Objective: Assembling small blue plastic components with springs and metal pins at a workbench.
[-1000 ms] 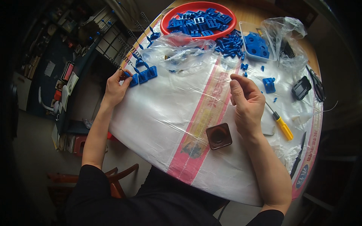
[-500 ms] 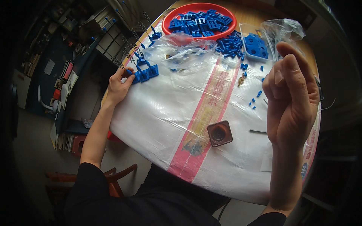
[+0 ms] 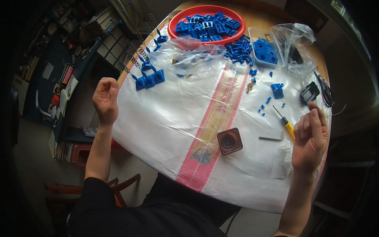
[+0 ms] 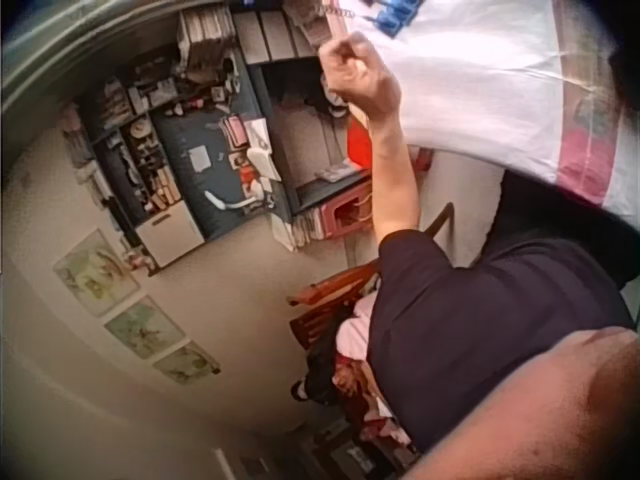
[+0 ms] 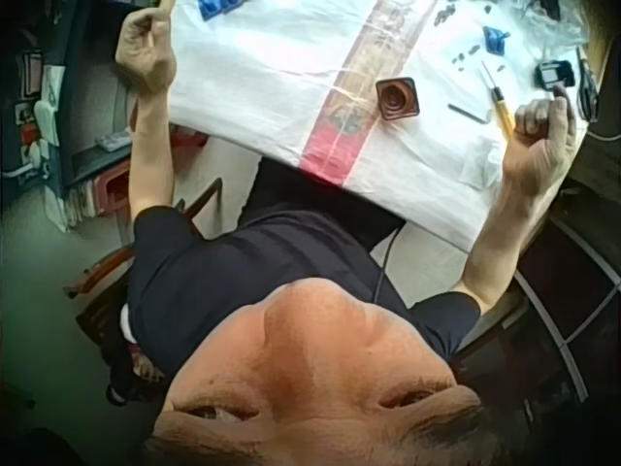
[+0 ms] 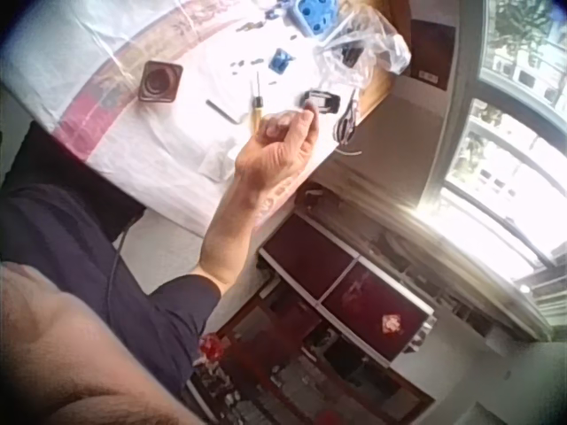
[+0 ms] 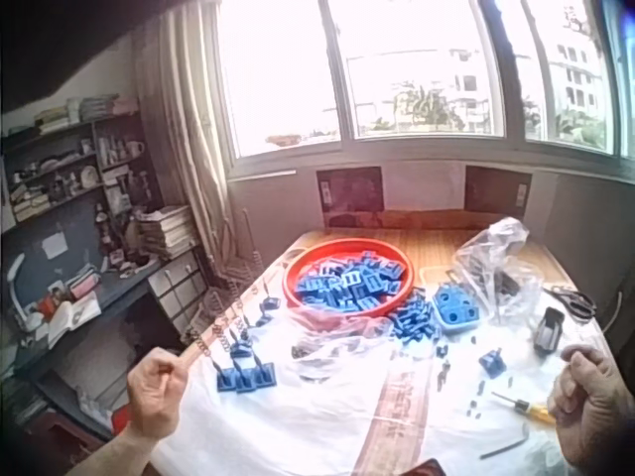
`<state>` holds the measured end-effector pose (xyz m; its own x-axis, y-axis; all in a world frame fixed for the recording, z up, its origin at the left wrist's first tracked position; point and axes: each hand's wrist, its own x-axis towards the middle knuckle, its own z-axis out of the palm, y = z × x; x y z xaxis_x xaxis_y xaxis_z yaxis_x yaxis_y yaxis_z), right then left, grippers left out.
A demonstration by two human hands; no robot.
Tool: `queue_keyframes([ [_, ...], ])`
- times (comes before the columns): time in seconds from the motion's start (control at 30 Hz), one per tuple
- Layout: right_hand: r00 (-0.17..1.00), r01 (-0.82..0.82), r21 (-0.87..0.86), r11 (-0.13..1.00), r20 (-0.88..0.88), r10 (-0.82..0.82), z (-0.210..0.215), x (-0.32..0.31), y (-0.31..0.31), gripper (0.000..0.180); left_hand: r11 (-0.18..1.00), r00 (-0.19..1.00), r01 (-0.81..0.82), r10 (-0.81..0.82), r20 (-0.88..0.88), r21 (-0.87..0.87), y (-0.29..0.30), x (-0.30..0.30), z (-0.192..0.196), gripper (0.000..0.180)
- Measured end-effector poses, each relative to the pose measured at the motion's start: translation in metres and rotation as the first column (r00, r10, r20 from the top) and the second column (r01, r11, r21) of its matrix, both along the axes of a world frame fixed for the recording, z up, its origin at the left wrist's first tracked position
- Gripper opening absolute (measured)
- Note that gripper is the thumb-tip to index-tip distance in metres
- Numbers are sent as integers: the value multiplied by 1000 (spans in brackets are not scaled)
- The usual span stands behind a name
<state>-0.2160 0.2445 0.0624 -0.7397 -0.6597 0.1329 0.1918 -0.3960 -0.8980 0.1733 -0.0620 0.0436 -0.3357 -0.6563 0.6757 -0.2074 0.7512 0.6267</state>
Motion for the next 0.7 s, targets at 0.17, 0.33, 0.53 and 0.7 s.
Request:
queue_keyframes([
  [0.17, 999, -16, 57, 998, -38, 18, -30, 6, -4, 18, 870, 859, 488, -463, 217, -74, 49, -79, 26, 48],
  [0.33, 893, 176, 120, 977, -438, -108, -51, 1, 1, 45, 767, 746, 639, -636, 198, 58, 59, -158, 16, 50],
  [0.53, 587, 376, 220, 900, -808, -48, -40, 9, 11, 42, 813, 794, 575, -582, 173, 96, 37, -176, -32, 49],
  [0.7, 347, 300, 251, 920, -927, 140, -25, 29, 8, 33, 799, 731, 565, -600, 325, 205, 41, -175, -41, 44],
])
